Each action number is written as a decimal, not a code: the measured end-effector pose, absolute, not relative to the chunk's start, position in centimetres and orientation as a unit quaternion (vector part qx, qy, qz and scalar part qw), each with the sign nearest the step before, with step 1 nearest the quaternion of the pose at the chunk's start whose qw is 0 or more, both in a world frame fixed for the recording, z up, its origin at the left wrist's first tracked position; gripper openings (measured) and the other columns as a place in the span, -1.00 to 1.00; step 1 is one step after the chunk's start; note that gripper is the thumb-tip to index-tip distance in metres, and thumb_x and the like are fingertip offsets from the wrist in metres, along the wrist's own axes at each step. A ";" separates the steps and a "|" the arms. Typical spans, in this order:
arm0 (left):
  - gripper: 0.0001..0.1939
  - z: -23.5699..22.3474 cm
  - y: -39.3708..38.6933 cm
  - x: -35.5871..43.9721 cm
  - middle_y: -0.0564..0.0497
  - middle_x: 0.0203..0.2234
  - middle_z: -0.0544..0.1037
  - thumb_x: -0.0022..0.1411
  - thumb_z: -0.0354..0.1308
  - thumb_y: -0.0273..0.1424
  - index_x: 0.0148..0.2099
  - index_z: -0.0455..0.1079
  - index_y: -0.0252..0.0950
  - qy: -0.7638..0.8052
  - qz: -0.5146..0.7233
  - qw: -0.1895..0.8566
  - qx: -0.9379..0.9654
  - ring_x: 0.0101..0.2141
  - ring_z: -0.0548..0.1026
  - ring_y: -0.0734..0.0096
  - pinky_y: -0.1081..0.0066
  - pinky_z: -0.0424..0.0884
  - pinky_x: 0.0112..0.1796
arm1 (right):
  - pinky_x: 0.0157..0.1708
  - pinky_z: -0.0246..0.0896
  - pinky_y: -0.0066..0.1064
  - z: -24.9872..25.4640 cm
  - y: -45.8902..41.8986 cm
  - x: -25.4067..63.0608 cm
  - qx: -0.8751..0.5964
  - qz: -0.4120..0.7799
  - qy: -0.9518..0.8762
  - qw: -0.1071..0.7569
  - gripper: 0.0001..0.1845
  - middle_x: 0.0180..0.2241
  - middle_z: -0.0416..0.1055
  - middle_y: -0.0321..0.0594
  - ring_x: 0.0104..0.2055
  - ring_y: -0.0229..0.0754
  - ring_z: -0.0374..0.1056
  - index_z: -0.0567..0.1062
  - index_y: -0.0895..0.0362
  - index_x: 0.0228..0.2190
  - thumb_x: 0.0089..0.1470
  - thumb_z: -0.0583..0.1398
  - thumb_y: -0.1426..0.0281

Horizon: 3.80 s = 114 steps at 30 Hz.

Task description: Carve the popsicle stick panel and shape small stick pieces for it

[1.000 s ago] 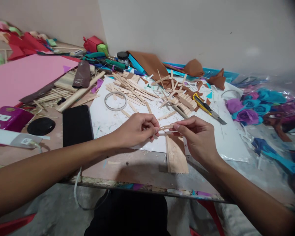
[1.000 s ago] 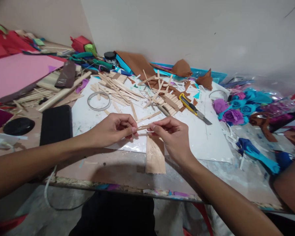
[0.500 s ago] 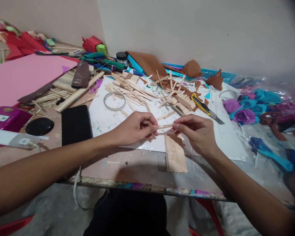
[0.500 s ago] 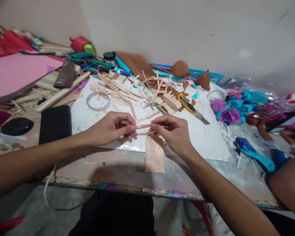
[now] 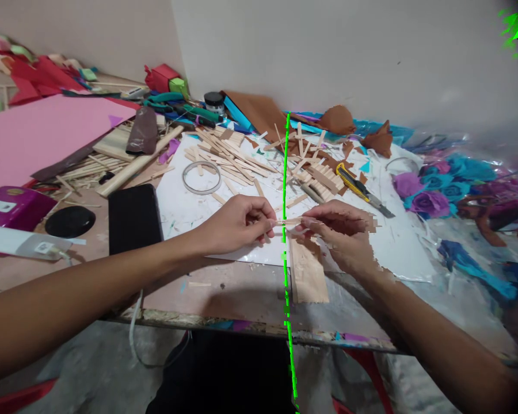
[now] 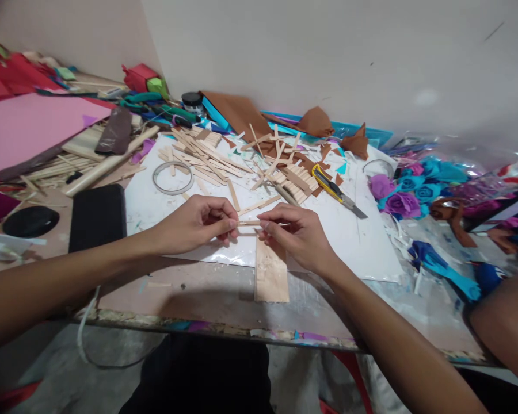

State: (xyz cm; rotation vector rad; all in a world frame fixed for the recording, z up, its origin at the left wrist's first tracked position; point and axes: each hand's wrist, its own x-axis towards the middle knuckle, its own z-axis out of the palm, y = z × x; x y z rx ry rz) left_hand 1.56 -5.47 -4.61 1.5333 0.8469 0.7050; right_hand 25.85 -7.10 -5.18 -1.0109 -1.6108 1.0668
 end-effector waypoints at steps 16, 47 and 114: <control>-0.82 -4.0 -6.0 1.5 -0.05 -0.23 0.50 0.33 0.23 -0.31 -0.18 0.53 -0.34 0.343 0.350 0.452 0.745 -0.27 0.43 0.41 0.42 0.32 -0.25 | -0.44 0.38 -0.38 -5.8 -7.7 25.7 -0.407 0.302 -0.731 0.456 -0.87 -0.28 0.59 -0.22 -0.25 -0.16 0.51 0.68 -0.06 -0.19 0.24 0.31 0.32; -0.90 -3.6 -6.6 2.1 0.16 -0.53 0.40 0.19 0.27 -0.44 -0.29 0.41 -0.36 0.307 0.319 0.678 0.586 -0.51 0.29 0.62 0.55 0.20 -0.44 | -0.36 0.23 -0.36 -3.3 -9.2 24.5 -0.328 0.159 -0.838 0.406 -0.80 -0.40 0.41 -0.23 -0.35 -0.24 0.34 0.57 0.14 -0.18 0.22 0.20 0.60; -0.85 -4.2 -7.1 1.8 0.07 -0.47 0.49 0.31 0.28 -0.39 -0.28 0.47 -0.37 0.321 0.381 0.550 0.670 -0.45 0.41 0.60 0.59 0.30 -0.46 | -0.61 0.18 -0.51 -4.4 -9.8 24.1 -0.412 0.521 -0.642 0.383 -0.80 -0.47 0.37 -0.35 -0.58 -0.38 0.27 0.54 0.13 -0.17 0.30 0.26 0.25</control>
